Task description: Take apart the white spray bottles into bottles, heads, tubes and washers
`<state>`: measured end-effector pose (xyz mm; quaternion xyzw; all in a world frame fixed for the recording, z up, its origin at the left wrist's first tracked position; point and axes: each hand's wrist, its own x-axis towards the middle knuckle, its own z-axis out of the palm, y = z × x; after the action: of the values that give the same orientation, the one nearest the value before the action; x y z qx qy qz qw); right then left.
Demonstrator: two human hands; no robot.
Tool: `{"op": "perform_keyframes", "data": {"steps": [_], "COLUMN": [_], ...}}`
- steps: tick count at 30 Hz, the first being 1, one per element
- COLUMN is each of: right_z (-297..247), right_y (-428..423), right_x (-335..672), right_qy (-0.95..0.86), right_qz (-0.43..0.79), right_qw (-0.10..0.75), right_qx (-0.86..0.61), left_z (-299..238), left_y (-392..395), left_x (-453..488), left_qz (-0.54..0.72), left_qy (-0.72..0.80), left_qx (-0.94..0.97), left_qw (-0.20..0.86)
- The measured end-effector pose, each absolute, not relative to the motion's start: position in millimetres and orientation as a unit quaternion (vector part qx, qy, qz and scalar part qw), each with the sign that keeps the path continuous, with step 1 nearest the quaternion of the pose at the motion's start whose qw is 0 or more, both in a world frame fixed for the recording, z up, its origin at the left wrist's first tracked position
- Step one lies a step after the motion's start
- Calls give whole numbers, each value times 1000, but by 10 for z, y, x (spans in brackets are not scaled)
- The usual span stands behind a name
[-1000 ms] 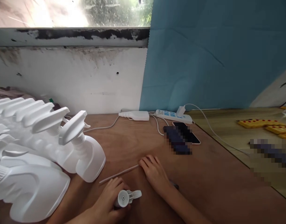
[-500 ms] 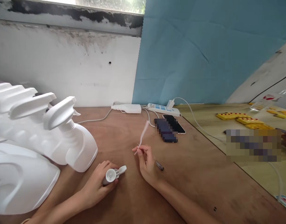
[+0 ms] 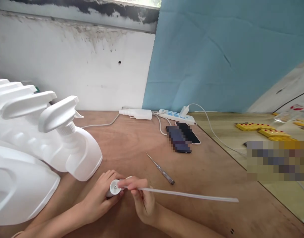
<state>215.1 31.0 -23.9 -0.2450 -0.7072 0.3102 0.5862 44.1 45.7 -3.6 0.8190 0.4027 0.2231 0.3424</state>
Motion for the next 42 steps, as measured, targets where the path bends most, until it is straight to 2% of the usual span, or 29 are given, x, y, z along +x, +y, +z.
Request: {"op": "perform_keyframes", "data": {"steps": [7, 13, 18, 24, 42], "right_z": [-238, -221, -212, -214, -214], "right_y": [280, 281, 277, 285, 266], "right_x": [2138, 2165, 2147, 2141, 2076], "right_qy": [-686, -697, -671, -686, -657], "right_qz": [357, 383, 376, 397, 399], "right_qw": [579, 534, 567, 550, 596], "right_qx": [-258, -287, -294, -262, -230], "left_z": [-45, -55, -52, -45, -40], "left_y": [443, 450, 449, 441, 435], "left_x": [427, 430, 431, 429, 425], "left_qz": [199, 191, 196, 203, 206], "left_qy": [400, 389, 394, 392, 398], "left_qx": [833, 847, 841, 834, 826], "left_qw": [326, 309, 315, 331, 342]}}
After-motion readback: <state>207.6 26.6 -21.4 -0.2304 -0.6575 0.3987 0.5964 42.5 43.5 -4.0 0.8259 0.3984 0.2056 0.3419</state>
